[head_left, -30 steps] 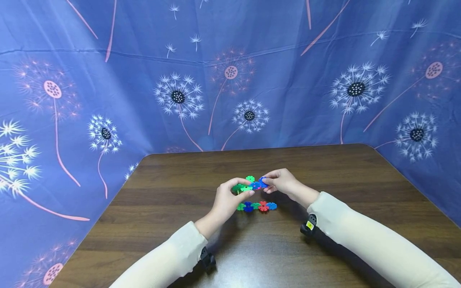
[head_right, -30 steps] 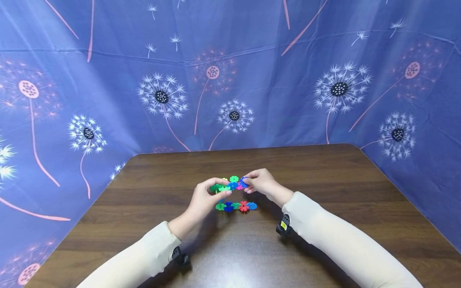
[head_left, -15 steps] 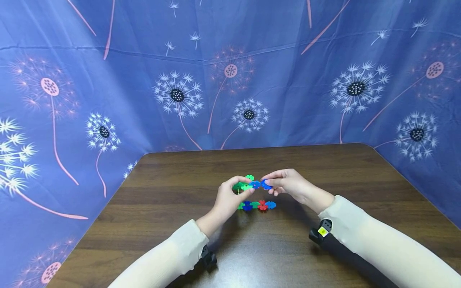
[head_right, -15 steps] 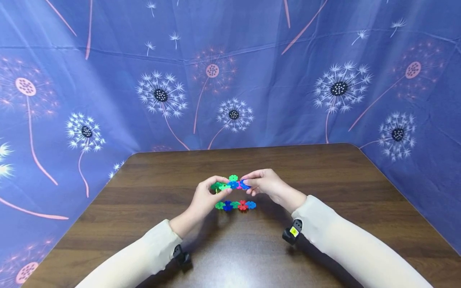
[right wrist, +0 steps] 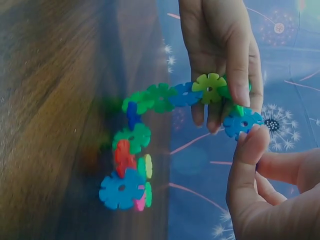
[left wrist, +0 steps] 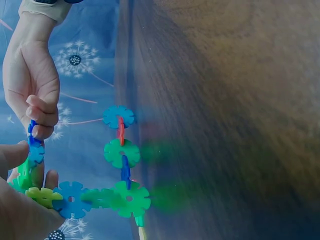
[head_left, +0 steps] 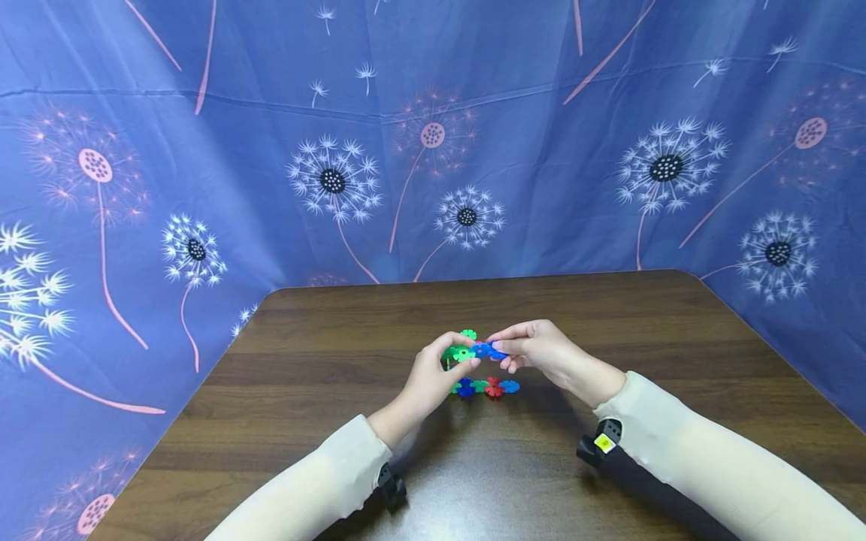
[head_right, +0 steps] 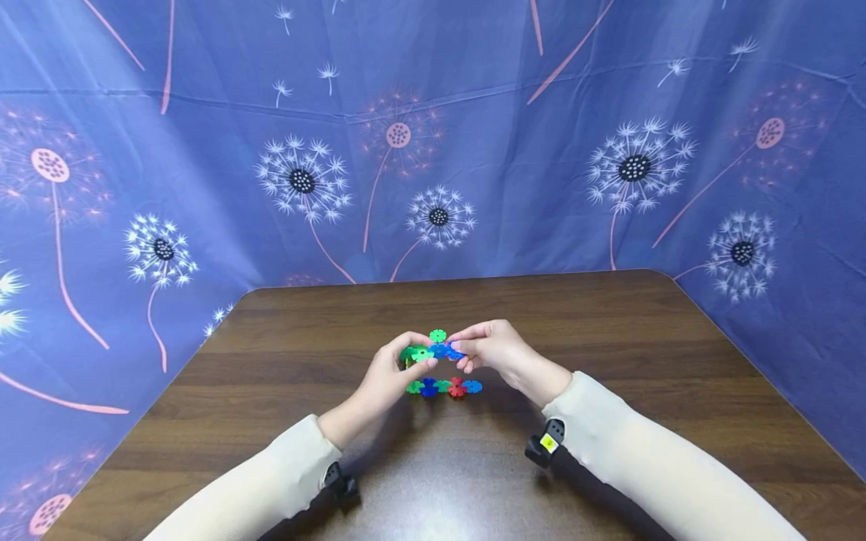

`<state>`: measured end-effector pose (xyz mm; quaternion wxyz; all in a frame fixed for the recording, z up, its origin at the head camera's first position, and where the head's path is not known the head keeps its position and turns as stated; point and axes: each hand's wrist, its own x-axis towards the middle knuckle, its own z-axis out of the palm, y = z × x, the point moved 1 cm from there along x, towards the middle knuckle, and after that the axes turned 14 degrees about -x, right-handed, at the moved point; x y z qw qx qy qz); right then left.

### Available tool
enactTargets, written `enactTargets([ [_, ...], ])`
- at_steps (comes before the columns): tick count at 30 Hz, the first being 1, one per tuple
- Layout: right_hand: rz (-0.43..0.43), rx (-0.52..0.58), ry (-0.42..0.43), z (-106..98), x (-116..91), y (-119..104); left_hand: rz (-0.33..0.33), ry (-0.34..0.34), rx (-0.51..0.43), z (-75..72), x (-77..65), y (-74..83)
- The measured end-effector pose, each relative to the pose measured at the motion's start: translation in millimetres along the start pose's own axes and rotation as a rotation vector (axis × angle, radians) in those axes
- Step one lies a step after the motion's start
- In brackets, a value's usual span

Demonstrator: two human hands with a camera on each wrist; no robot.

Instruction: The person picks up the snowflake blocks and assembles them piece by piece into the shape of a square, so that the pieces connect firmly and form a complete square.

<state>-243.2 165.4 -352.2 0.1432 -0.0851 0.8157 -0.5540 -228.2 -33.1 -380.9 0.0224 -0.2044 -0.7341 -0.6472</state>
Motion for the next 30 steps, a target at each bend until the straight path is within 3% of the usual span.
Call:
enactTargets([
  [13,0.005,0.054,0.004,7.3,0.8,2.2,0.070,-0.055,0.129,-4.0,3.9,3.2],
  [19,-0.033,0.090,-0.020,7.7,-1.5,2.0,0.164,-0.064,0.262,-9.4,9.4,6.2],
  [26,-0.056,0.141,-0.049,9.9,-1.5,5.6,0.153,-0.119,0.353,-11.7,14.7,10.2],
  [30,-0.055,0.155,-0.070,12.3,-0.2,7.3,0.178,-0.138,0.433,-11.0,15.7,15.9],
])
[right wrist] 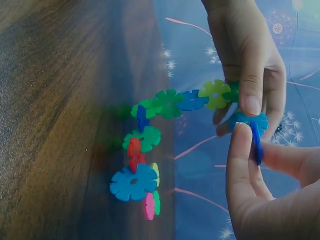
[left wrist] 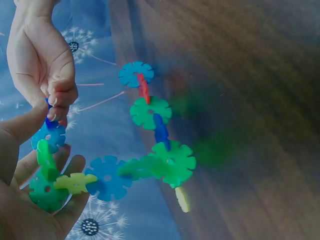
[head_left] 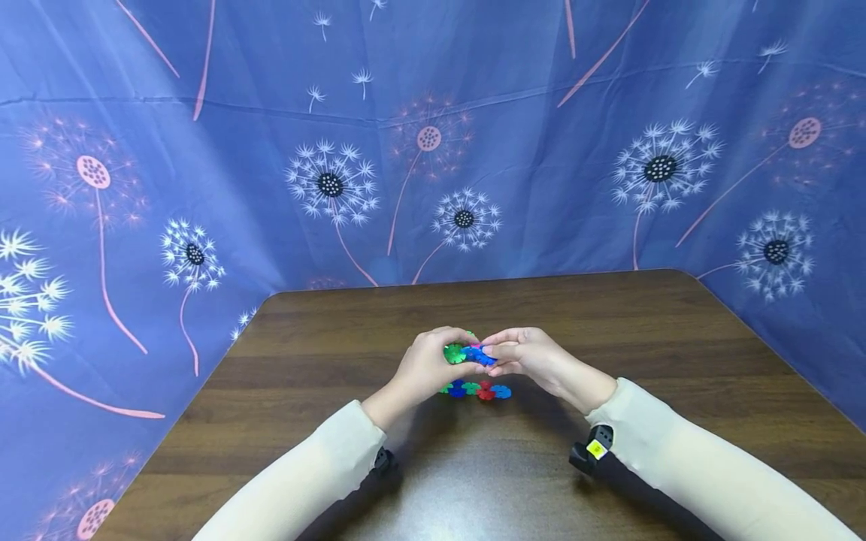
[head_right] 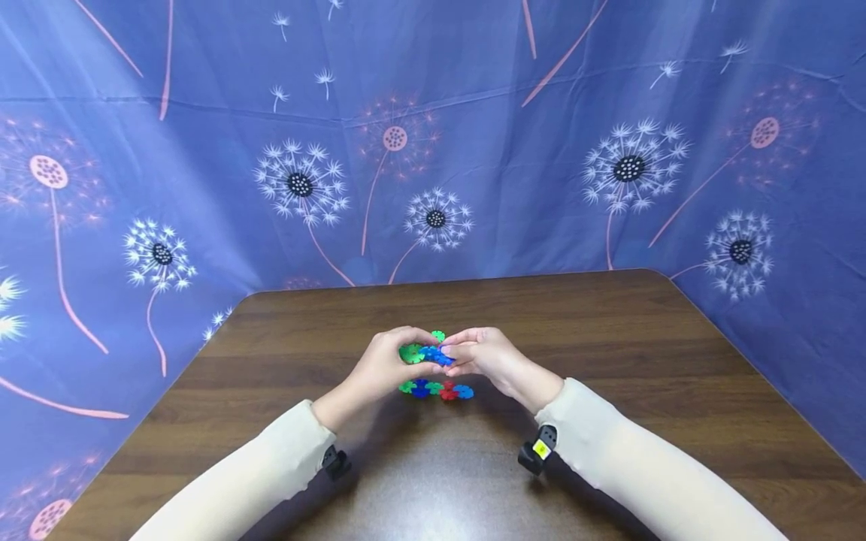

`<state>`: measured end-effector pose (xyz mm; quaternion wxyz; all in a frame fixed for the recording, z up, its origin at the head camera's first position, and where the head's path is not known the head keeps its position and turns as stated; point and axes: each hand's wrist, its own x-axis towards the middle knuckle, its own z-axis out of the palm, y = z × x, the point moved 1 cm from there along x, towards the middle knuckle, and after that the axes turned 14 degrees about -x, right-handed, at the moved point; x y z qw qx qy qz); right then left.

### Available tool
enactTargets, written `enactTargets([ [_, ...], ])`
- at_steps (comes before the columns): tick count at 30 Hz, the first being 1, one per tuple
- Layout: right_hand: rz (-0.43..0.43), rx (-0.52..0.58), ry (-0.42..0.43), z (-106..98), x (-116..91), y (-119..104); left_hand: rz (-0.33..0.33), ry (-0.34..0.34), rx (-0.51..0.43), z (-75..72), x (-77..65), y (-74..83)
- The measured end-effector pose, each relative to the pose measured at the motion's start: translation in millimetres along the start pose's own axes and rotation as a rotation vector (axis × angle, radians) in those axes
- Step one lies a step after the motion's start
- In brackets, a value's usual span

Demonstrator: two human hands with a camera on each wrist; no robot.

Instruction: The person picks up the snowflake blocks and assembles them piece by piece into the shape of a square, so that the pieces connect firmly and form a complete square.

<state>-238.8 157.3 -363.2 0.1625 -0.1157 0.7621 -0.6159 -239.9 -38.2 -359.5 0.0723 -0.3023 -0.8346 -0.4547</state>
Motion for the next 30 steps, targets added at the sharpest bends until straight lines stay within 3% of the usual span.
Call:
enactTargets([
  [6,0.019,-0.005,-0.031,0.2,1.6,2.5,0.003,0.013,0.157,0.8,-1.1,5.3],
  [10,0.050,0.003,-0.045,-2.4,1.0,2.1,0.009,0.022,0.201,1.8,-1.9,7.2],
  [15,0.080,0.004,-0.038,-7.2,5.2,3.7,0.014,0.021,0.177,1.6,-1.2,6.4],
  [20,0.050,-0.059,0.043,-15.3,18.8,8.9,-0.010,0.011,0.129,0.7,0.3,3.2],
  [26,0.017,-0.227,0.134,-19.5,43.2,15.1,-0.042,0.011,0.102,-0.7,1.1,2.2],
  [30,0.082,-0.346,0.118,-20.1,58.9,20.9,-0.047,0.007,0.100,-0.1,1.8,1.8],
])
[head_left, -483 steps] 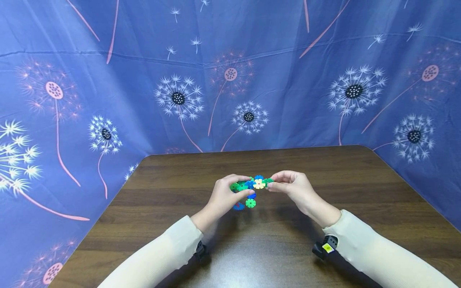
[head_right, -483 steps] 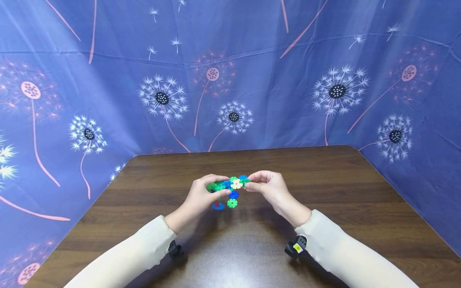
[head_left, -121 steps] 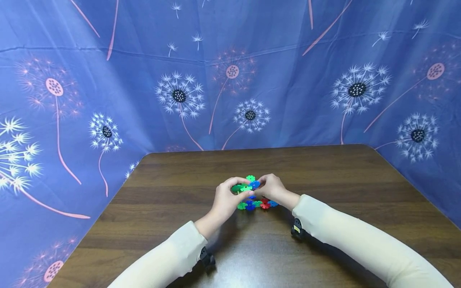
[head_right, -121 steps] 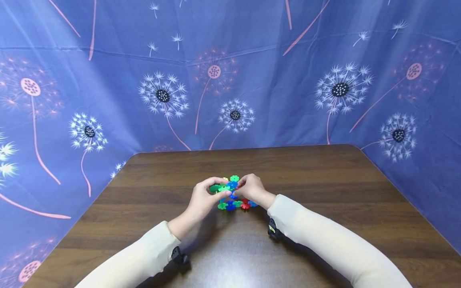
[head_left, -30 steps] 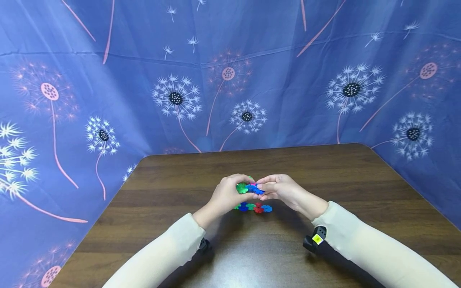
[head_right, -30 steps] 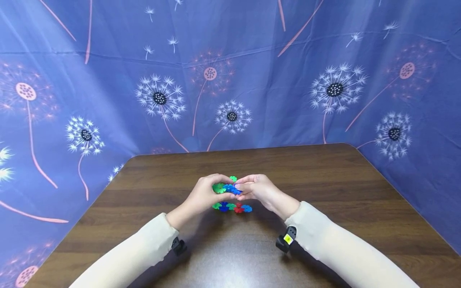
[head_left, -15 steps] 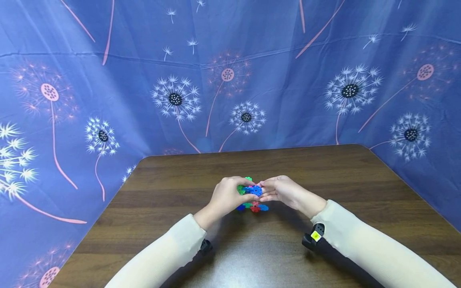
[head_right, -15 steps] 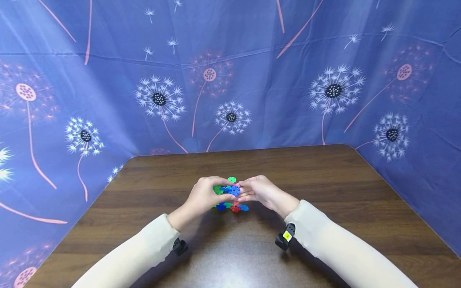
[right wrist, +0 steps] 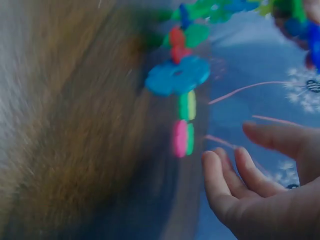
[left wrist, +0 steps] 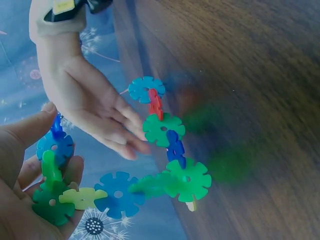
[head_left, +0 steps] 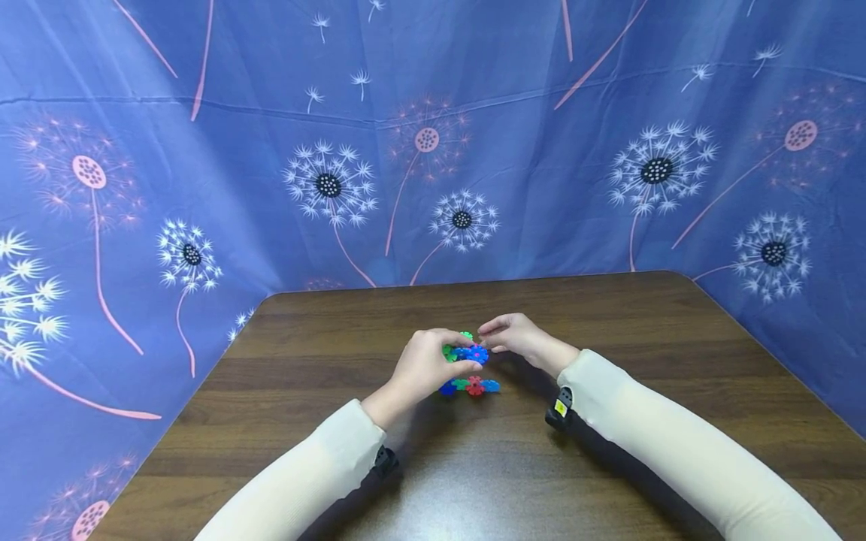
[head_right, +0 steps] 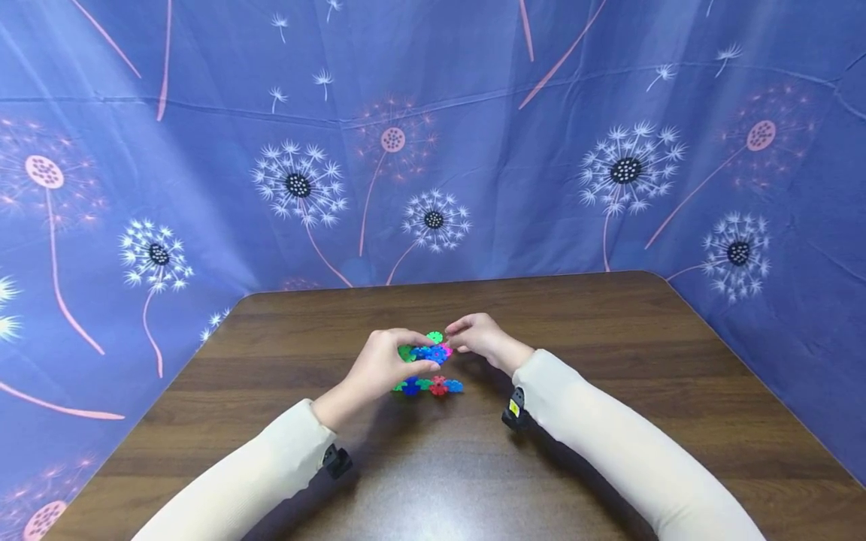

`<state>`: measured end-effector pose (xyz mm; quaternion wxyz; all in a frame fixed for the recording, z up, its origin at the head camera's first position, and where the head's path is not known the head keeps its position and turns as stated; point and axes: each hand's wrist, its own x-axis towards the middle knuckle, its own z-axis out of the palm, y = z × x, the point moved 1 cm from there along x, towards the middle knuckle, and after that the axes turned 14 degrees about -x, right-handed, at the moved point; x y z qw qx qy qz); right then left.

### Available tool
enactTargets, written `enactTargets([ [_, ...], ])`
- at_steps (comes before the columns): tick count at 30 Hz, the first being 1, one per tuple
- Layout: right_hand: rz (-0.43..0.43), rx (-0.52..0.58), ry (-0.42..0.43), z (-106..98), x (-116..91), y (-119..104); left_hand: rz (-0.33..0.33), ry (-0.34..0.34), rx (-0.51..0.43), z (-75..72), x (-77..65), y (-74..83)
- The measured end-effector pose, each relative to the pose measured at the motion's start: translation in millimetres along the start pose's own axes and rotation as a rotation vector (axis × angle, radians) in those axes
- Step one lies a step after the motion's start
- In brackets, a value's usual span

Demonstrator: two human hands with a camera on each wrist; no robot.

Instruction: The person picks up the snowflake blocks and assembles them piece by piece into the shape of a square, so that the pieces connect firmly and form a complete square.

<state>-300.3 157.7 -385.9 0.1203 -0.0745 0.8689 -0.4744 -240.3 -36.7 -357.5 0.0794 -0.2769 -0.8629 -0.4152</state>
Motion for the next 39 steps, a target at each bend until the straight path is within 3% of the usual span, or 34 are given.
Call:
enactTargets([
  [4,0.044,-0.091,-0.009,7.5,17.3,4.0,-0.014,-0.006,0.004,-2.4,-0.2,-2.6],
  [8,0.052,-0.164,0.045,15.5,29.1,7.0,-0.023,-0.013,-0.019,-4.5,-0.7,-4.5],
  [13,0.052,-0.274,0.130,18.4,36.4,9.5,-0.011,-0.012,-0.037,-3.4,1.2,-4.3],
  [18,0.054,-0.398,0.159,22.4,39.1,6.4,-0.016,0.003,-0.047,-3.8,3.0,-5.9],
  [24,0.092,-0.290,0.107,23.8,33.4,4.9,-0.041,0.018,-0.055,-4.9,3.9,-6.3],
  [31,0.065,-0.124,0.046,20.2,22.4,9.6,-0.048,0.025,-0.048,-3.2,4.9,-6.5],
  [39,0.053,-0.037,0.035,7.5,5.8,1.9,-0.064,0.028,-0.048,-2.8,5.5,-8.0],
])
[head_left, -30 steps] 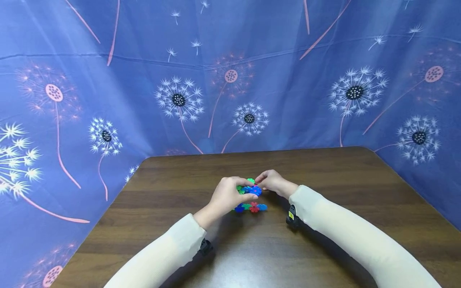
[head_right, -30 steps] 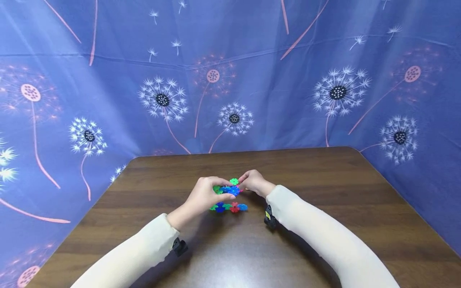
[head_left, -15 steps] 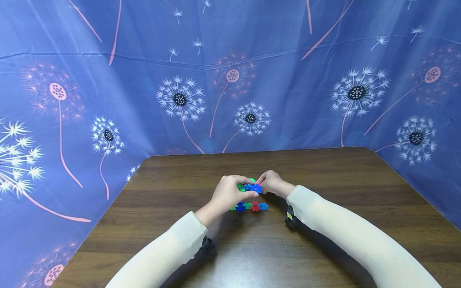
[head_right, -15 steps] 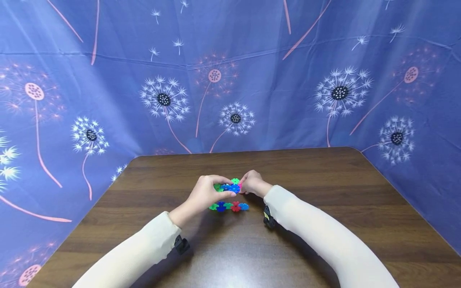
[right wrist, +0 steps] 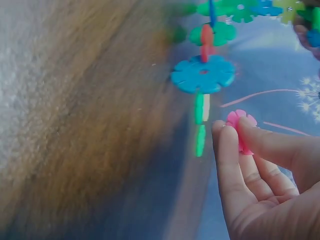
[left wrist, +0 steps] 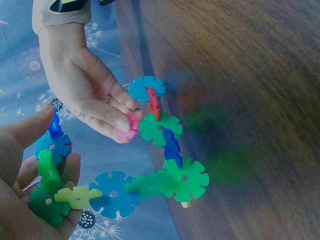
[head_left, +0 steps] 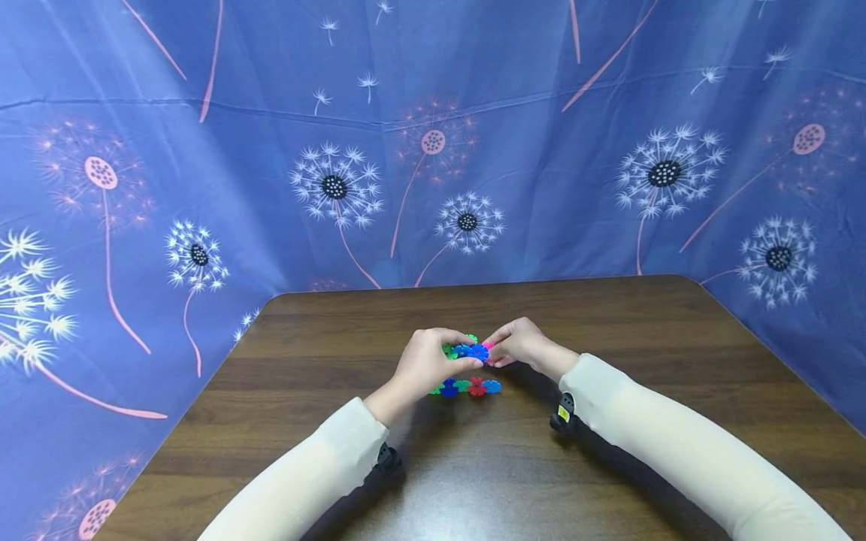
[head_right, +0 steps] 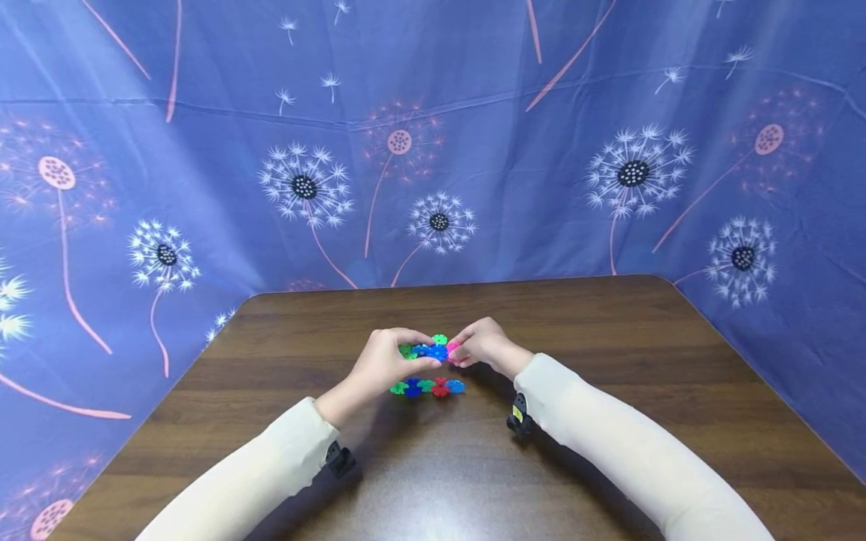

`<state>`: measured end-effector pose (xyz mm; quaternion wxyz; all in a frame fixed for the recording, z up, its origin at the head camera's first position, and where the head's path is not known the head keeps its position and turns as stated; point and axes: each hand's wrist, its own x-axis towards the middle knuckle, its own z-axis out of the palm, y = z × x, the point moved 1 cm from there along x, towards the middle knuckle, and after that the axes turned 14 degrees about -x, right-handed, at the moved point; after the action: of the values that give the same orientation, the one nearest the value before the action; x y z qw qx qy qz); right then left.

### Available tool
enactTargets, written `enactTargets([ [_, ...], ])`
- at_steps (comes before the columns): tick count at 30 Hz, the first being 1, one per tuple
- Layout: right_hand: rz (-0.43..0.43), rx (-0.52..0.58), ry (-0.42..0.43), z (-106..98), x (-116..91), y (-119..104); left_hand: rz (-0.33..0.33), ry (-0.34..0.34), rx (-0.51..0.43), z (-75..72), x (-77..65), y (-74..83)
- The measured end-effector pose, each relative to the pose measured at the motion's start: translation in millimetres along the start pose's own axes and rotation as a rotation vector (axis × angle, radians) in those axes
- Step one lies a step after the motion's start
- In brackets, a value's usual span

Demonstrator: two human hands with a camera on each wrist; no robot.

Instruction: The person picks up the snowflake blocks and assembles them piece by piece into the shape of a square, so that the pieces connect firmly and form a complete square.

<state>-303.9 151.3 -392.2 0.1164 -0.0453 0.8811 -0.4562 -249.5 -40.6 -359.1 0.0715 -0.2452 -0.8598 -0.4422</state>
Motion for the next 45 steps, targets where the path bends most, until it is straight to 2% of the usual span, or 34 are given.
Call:
enactTargets([
  [11,-0.048,0.080,0.007,-12.5,-26.9,-1.4,-0.007,0.006,-0.006,1.6,-0.4,0.2],
  [20,-0.111,0.136,0.024,-16.3,-47.5,-12.3,-0.013,0.022,-0.003,-0.3,-0.1,0.8],
  [30,-0.182,0.061,0.068,-18.5,-60.5,-15.6,-0.012,0.019,0.000,1.3,0.4,2.0],
  [39,-0.229,-0.032,0.150,-11.9,-66.0,-21.1,0.102,0.014,0.036,4.2,-0.4,1.3],
  [42,-0.232,-0.086,0.174,-10.9,-67.3,-22.7,0.122,0.015,0.043,4.7,-0.3,0.5],
  [45,-0.245,-0.082,0.175,-11.6,-66.4,-23.2,0.126,0.020,0.029,4.3,0.5,1.7],
])
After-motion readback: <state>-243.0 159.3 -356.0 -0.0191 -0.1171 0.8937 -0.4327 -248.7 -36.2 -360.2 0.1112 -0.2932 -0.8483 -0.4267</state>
